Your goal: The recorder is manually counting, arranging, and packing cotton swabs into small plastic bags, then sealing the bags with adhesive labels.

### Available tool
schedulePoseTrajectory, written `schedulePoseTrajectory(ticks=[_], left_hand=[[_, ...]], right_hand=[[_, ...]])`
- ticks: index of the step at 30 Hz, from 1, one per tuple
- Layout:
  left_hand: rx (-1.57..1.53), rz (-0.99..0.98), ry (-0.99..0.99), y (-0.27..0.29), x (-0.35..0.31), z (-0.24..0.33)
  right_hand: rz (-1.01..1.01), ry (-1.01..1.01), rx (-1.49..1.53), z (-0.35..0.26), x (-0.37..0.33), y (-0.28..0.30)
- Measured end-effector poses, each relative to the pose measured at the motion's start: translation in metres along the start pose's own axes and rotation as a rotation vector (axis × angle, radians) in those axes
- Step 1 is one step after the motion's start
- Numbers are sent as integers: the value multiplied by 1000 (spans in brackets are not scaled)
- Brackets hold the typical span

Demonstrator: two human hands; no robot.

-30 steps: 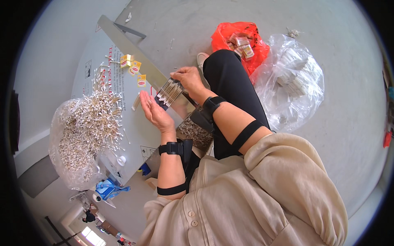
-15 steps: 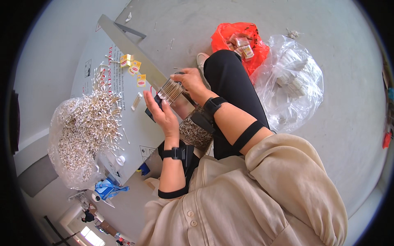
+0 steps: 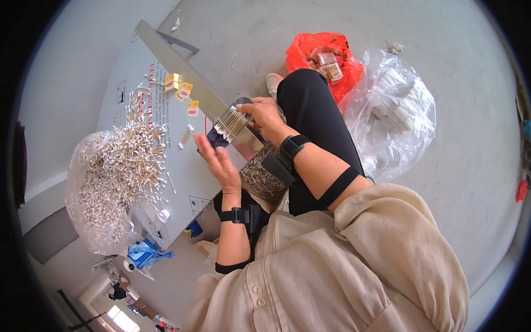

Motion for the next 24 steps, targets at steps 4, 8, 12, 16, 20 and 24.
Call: schedulePoseTrajectory(ticks=[4,8,12,16,20,24], left_hand=[[-509,9,146,-1,17,-7],[-643,46,169,-17,32,-6],[-698,92,206,-21,35,-10],[-657,103,210,-23,34,-10],[-637,82,217,-26,34,-6],[-508,84,158,-24,30,1]], right_hand=[[-17,54,62,-3,-2,-8],[-1,110,54,3,3,-9],[2,101,137,0,-4,-12],[10,46,113,3,-7,-5],[-12,79,141,-3,-12,-12],[8,56,100,0,-11,-7]])
Point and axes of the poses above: each hand's wrist, its own x-axis towards the middle knuckle, its own y-axis out of the back of the hand, z = x × y, the point moved 9 cm from there along x, towards the middle knuckle, and after that the axes turned 13 degrees about y, right-handed, at the moved point
